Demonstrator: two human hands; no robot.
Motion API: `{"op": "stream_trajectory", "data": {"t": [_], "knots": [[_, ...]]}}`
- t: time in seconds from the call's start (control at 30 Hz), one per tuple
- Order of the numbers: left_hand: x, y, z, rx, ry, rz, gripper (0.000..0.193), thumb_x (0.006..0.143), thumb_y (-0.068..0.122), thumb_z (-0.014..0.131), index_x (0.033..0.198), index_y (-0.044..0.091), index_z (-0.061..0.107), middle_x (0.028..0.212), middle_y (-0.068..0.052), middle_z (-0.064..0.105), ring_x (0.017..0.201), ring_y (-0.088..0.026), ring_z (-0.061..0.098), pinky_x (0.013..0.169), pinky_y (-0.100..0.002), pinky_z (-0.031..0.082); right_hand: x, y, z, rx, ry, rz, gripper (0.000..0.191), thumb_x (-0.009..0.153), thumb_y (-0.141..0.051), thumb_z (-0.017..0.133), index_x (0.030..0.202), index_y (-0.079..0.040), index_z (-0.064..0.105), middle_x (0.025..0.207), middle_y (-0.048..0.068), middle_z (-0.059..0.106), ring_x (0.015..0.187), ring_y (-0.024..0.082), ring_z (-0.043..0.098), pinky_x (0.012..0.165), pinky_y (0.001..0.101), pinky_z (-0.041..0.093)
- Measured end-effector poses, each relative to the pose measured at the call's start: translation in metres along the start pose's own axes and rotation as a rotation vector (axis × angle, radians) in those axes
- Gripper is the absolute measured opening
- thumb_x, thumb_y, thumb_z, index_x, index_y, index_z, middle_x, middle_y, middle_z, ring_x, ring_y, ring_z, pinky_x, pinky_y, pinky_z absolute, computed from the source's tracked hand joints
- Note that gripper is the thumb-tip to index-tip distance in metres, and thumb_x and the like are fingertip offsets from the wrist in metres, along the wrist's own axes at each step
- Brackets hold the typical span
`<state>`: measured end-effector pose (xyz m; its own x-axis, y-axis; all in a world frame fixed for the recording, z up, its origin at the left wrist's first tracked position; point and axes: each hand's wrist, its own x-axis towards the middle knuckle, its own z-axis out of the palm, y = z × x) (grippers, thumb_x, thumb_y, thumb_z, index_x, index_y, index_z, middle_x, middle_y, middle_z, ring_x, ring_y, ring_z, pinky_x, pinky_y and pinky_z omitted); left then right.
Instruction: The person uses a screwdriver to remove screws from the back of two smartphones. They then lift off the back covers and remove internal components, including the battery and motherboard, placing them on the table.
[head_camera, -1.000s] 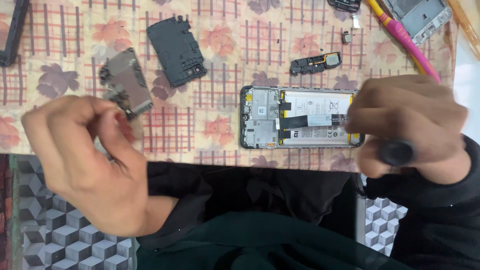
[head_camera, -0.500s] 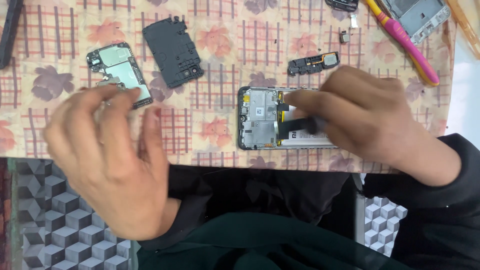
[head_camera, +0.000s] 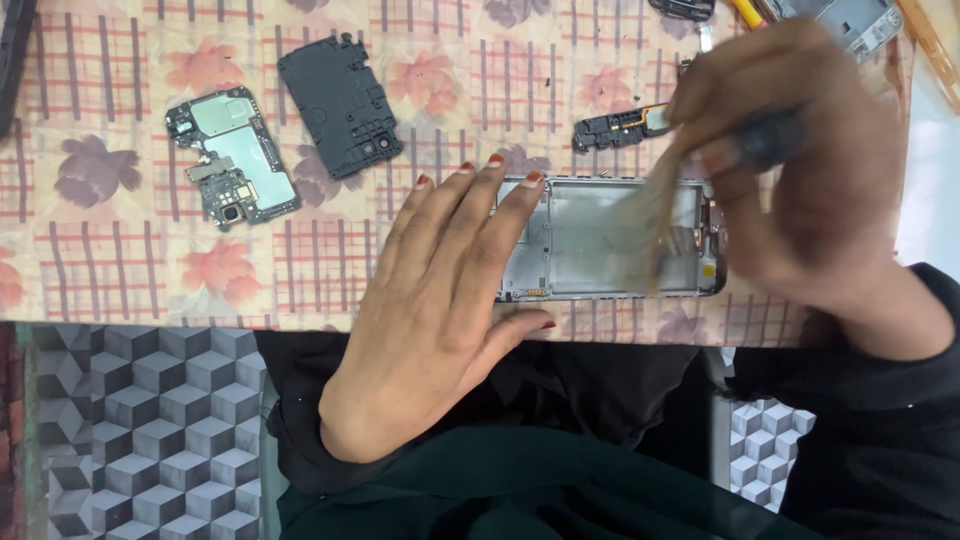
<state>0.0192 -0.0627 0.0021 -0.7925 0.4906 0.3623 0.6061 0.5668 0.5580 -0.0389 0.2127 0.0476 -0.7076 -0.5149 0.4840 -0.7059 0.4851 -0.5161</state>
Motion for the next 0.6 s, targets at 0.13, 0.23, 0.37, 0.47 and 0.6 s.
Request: {"op": "stream_trajectory", "data": {"t": [0.13, 0.23, 0.37, 0.47, 0.6], "knots": [[0.0, 0.001, -0.002, -0.006, -0.001, -0.007, 0.087, 0.088, 0.034, 0.082, 0.155, 0.003, 0.035, 0.157, -0.02, 0.041, 0.146, -0.04, 0.041, 0.122, -0.056, 0.036, -0.01, 0.01, -0.018, 0.328, 0.196, 0.19, 0.021, 0.081, 0.002, 0.069, 0.1, -0.006, 0.069, 0.09, 0.007, 0.063, 0.08, 0.021, 0.064, 0.056, 0.034, 0.052], [0.0, 0.001, -0.002, 0.006, 0.007, -0.002, 0.085, 0.088, 0.033, 0.082, 0.154, 0.003, 0.037, 0.156, -0.02, 0.042, 0.144, -0.04, 0.042, 0.122, -0.055, 0.037, -0.018, 0.016, -0.027, 0.499, 0.271, 0.249, 0.019, 0.082, 0.001, 0.069, 0.1, -0.006, 0.069, 0.088, 0.007, 0.063, 0.078, 0.02, 0.064, 0.056, 0.0331, 0.052], [-0.001, 0.001, -0.001, 0.04, 0.015, -0.017, 0.08, 0.083, 0.034, 0.084, 0.146, 0.005, 0.046, 0.152, -0.019, 0.045, 0.139, -0.039, 0.046, 0.119, -0.055, 0.039, -0.027, 0.023, -0.033, 0.615, 0.299, 0.29, 0.015, 0.084, -0.001, 0.069, 0.099, -0.006, 0.069, 0.087, 0.007, 0.063, 0.077, 0.019, 0.064, 0.055, 0.0321, 0.052], [-0.003, 0.001, -0.002, 0.045, 0.039, -0.024, 0.073, 0.08, 0.034, 0.085, 0.138, 0.005, 0.051, 0.151, -0.02, 0.045, 0.138, -0.039, 0.046, 0.117, -0.055, 0.04, -0.033, 0.027, -0.035, 0.655, 0.293, 0.307, 0.013, 0.086, -0.002, 0.068, 0.098, -0.006, 0.069, 0.085, 0.007, 0.063, 0.075, 0.018, 0.064, 0.055, 0.0312, 0.052], [-0.006, -0.003, -0.008, 0.056, 0.01, -0.05, 0.064, 0.083, 0.032, 0.084, 0.134, 0.007, 0.055, 0.15, -0.02, 0.046, 0.137, -0.04, 0.046, 0.114, -0.055, 0.041, -0.037, 0.032, -0.035, 0.678, 0.279, 0.321, 0.01, 0.088, -0.004, 0.068, 0.097, -0.007, 0.068, 0.084, 0.007, 0.063, 0.074, 0.017, 0.064, 0.055, 0.0302, 0.051]]}}
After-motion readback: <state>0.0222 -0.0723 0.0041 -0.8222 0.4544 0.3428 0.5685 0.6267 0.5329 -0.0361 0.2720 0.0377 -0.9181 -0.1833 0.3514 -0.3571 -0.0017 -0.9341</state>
